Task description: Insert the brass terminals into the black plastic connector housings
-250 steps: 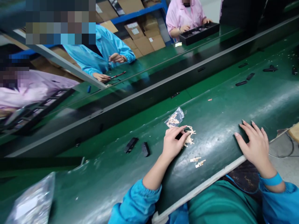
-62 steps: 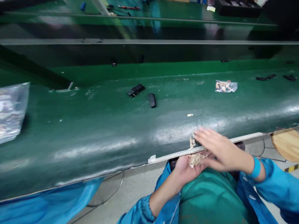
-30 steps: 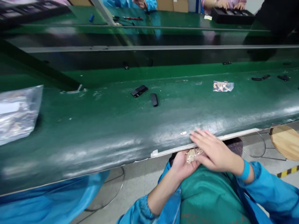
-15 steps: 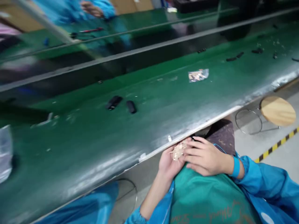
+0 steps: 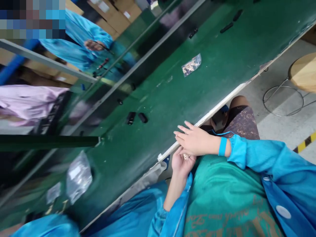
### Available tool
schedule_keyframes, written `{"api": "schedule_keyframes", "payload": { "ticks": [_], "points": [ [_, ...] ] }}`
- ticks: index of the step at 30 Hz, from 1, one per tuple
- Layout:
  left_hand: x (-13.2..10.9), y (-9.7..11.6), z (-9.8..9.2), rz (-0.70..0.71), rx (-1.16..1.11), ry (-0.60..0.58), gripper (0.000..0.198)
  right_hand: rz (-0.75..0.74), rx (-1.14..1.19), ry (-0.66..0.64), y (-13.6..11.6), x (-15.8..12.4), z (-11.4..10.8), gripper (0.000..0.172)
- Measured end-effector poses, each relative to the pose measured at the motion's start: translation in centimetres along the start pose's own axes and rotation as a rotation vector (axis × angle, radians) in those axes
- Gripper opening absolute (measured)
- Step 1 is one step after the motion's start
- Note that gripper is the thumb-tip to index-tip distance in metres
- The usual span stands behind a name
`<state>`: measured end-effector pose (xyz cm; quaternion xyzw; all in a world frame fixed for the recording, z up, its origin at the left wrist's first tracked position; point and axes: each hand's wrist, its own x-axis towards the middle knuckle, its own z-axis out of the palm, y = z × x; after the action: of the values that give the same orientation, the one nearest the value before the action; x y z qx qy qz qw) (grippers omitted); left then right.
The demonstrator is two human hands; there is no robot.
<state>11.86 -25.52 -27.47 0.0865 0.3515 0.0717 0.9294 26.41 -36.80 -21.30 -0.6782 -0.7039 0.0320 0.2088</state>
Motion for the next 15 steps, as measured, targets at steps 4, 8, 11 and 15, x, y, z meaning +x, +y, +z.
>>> {"api": "schedule_keyframes", "payload": {
  "ticks": [4,8,11,15],
  "points": [
    [-0.7,0.6,-0.2,-0.014,0.036,-0.003,0.054,-0.17,0.058,0.074,-1.0,-2.4,2.0,0.038],
    [-1.4,0.8,-0.6,-0.051,0.034,0.013,0.052,-0.043,0.329,0.091,-0.5,-6.0,2.4,0.025],
    [-1.8,0.6,-1.6,-0.082,0.007,0.049,0.053,0.343,0.551,0.054,2.4,-7.3,2.8,0.022],
    [-2.3,0.1,-3.4,-0.091,-0.033,0.099,0.055,0.668,0.584,0.041,6.3,-6.8,4.1,0.022]
  ]
}}
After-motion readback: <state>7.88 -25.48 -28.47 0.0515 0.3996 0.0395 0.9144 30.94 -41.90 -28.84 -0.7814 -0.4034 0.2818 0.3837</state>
